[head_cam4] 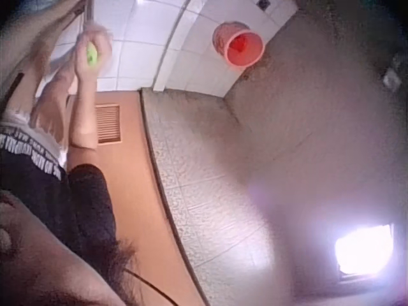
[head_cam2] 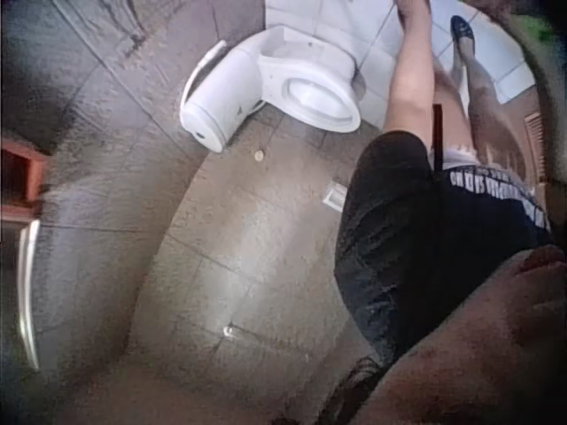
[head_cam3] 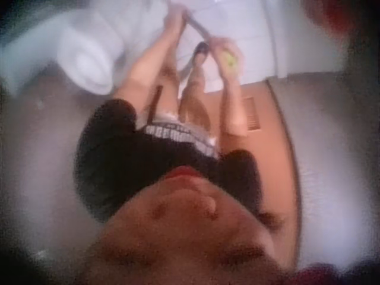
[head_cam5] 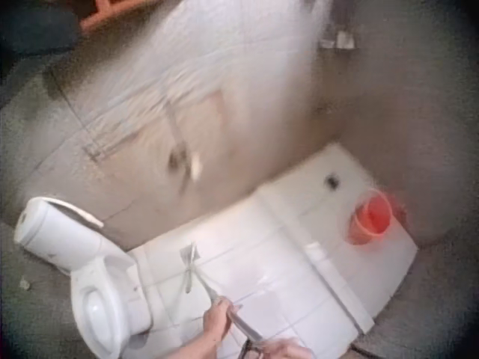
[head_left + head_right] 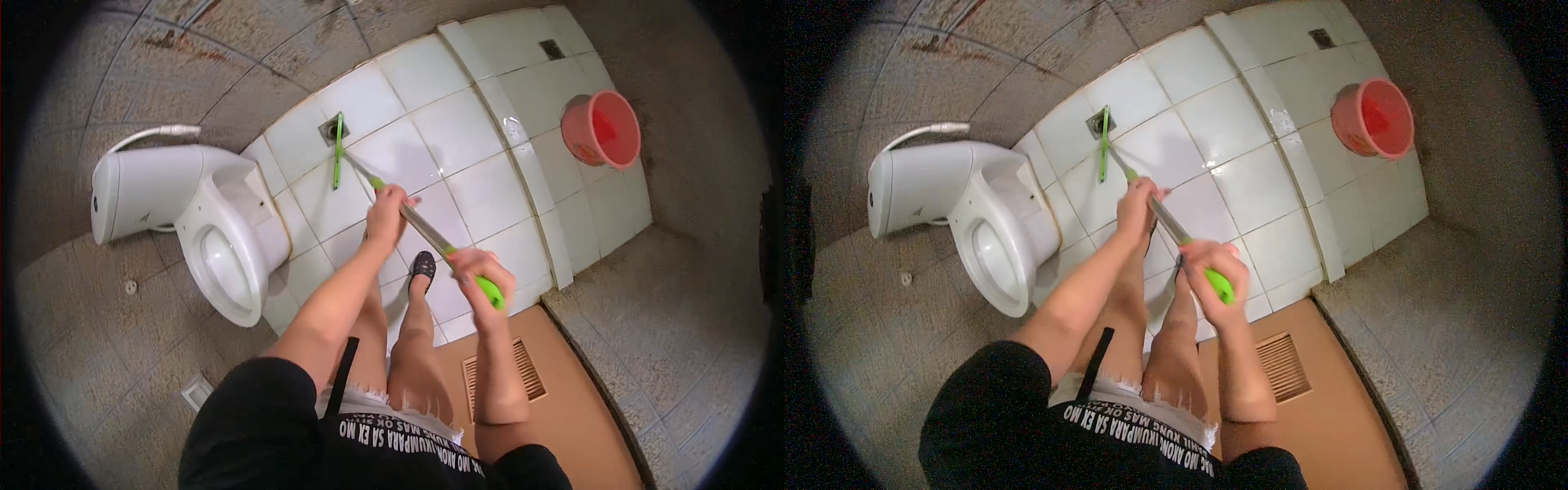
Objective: The person uses a squeegee to push water into a floor drain, then uses a cloth to wipe the tiled floor and the base of a toilet.
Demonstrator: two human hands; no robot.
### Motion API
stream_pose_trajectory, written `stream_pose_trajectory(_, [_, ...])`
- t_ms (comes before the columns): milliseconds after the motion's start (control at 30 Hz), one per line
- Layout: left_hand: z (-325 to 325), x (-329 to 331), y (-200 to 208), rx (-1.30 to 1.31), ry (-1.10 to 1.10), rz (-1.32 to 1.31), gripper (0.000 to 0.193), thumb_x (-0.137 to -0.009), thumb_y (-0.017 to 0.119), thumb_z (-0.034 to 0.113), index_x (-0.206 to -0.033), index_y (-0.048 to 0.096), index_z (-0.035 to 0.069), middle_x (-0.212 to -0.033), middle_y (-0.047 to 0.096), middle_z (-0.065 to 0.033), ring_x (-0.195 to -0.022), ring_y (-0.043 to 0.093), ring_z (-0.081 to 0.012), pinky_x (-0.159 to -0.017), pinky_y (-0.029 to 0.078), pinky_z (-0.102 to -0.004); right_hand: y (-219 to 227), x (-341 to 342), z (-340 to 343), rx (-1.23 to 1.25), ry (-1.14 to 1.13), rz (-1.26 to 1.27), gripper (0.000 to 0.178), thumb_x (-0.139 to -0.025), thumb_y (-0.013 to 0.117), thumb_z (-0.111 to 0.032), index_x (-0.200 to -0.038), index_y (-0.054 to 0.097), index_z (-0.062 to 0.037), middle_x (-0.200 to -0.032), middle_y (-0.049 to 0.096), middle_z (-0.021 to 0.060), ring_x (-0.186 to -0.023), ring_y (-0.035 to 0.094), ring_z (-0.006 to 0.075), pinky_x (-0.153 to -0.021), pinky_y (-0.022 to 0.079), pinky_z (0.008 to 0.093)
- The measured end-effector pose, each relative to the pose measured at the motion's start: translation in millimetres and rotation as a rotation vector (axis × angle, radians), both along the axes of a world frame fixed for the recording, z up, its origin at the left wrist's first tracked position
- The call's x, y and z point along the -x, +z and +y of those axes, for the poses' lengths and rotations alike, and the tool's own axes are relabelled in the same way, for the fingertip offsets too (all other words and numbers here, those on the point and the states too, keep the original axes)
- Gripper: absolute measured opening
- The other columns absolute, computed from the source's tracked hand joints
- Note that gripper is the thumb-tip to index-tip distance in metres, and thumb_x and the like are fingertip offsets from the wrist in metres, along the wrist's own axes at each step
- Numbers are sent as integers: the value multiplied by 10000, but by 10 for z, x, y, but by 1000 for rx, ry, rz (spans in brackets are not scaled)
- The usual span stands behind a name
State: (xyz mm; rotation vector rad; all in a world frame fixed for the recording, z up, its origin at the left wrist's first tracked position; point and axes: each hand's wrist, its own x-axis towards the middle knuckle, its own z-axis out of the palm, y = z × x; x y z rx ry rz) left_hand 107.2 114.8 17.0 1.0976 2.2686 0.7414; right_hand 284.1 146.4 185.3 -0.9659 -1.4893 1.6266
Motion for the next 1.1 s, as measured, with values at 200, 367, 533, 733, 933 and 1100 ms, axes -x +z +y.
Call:
stream_pose_trajectory(200, [-256,-1472,495,150,-423,-30,163,-824,578,218,-821,542,59,-1072,536,-170,-839,595,-344,-694,502,-422,330,-1555,-397,98,-344,141,260,-764,562,-220,-606,477,-32,-675,554,125,-745,564,289,-743,439,400])
stream_pose_trajectory(367, [-469,-1611,38,155,-415,-124,174,-839,549,235,-843,565,62,-994,573,-182,-837,606,-319,-678,506,-431,78,-1540,-710,102,-606,193,253,-800,586,-213,-667,511,-12,-730,576,126,-748,566,262,-727,455,380])
stream_pose_trajectory(533, [-505,-245,-505,276,-210,-177,151,-789,598,211,-818,588,63,-909,583,-154,-800,597,-317,-726,479,-393,-250,-693,-707,199,-136,71,50,-756,552,-33,-760,596,-9,-894,645,115,-867,597,259,-893,393,394])
stream_pose_trajectory(733, [-48,-1581,1154,191,-598,-402,150,-736,658,113,-849,564,83,-1007,566,-128,-910,574,-342,-730,478,-404,950,-1562,-456,-324,-334,57,227,-668,584,-149,-499,445,-89,-429,496,44,-412,521,171,-717,435,414])
stream_pose_trajectory(933, [-74,-2727,848,106,-777,-644,144,-771,614,227,-801,562,96,-867,585,-84,-824,591,-300,-693,469,-396,1267,-1392,-406,-372,-401,-390,238,-675,591,-161,-516,444,-62,-514,530,72,-497,532,206,-513,411,307])
stream_pose_trajectory(1100, [-226,-2171,146,-65,-827,-674,51,-700,584,158,-743,579,131,-767,600,-65,-769,601,-274,-665,463,-385,410,-585,-369,-489,-57,-301,208,-623,642,32,-584,457,-54,-546,512,77,-487,512,225,-487,427,311])
